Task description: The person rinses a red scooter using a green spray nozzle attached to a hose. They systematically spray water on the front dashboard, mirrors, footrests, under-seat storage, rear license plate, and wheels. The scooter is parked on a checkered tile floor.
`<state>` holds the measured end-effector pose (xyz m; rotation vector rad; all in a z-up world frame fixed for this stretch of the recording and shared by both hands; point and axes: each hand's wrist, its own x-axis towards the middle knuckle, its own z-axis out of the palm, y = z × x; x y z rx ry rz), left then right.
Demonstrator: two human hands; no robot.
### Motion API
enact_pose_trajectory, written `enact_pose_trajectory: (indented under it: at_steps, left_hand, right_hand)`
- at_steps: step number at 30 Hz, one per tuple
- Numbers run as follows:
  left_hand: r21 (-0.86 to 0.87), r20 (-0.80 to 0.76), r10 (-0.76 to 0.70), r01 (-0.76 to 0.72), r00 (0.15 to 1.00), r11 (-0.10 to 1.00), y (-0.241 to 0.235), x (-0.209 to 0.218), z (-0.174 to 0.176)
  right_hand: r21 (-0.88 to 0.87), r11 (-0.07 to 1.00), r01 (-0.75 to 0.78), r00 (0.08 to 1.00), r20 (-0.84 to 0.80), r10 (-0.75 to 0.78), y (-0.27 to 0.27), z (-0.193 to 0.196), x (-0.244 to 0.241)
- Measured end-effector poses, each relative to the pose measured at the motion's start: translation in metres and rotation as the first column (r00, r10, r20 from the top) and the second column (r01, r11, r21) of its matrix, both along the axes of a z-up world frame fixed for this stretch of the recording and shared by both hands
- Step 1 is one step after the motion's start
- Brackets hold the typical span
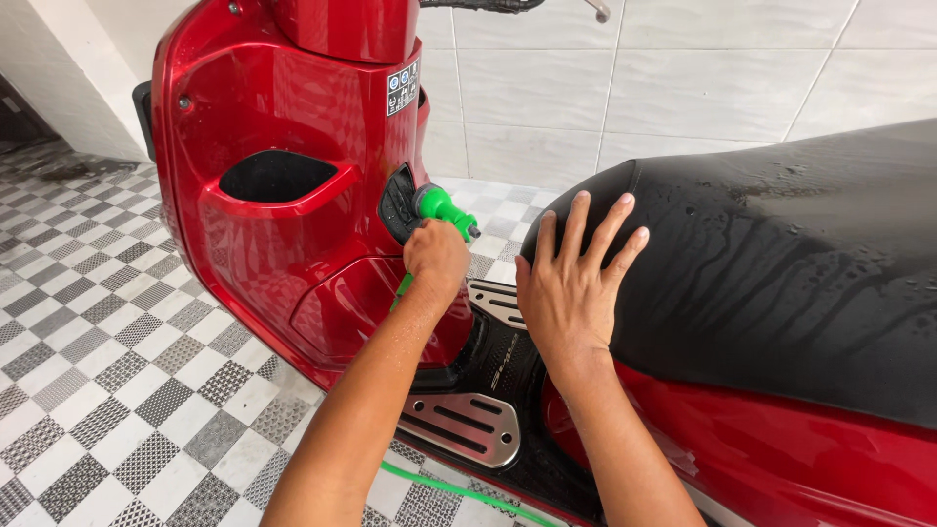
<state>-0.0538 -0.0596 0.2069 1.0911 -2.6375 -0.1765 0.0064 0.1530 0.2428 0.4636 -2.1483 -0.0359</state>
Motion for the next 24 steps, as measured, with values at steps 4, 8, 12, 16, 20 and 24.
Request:
enact_pose_trajectory:
  at_steps: [4,8,12,16,20,24]
  left_hand:
    - [-0.005,0.007,-0.044,0.044,0.999,0.999,-0.002,0.020,0.005]
    - [-0.009,-0.064,-0.042,0.041,0.997,0.999,-0.013,0.032,-0.001]
    - [-0.013,-0.041,-0.034,0.033,0.999,0.999,-0.021,0.021,-0.008]
    - [-0.007,-0.010,0.014,-0.014,1.000,1.000,-0.020,0.011,-0.005]
    - [-0.036,-0.041,-0.043,0.042,0.998,0.998,-0.035,0.010,-0.002]
    - [-0.051,-0.017,-0.051,0.050,0.999,0.997,-0.031,0.023,0.021]
  right_hand:
    - [0.003,1.000,-0.001,1.000,-0.016,0.001,0.000,-0.002,0.000]
    - [0.002,1.000,-0.003,1.000,-0.030,0.003,-0.001,-0.002,0.001]
    - [-0.012,1.000,-0.012,0.999,-0.044,0.011,-0.002,-0.003,0.000]
    - [0.002,1.000,0.014,0.998,-0.058,-0.014,-0.002,-0.002,0.003]
    - [-0.006,1.000,0.013,0.999,-0.048,-0.013,-0.002,-0.003,0.002]
    - [-0.006,1.000,0.023,0.999,-0.032,-0.023,-0.002,-0.001,0.004]
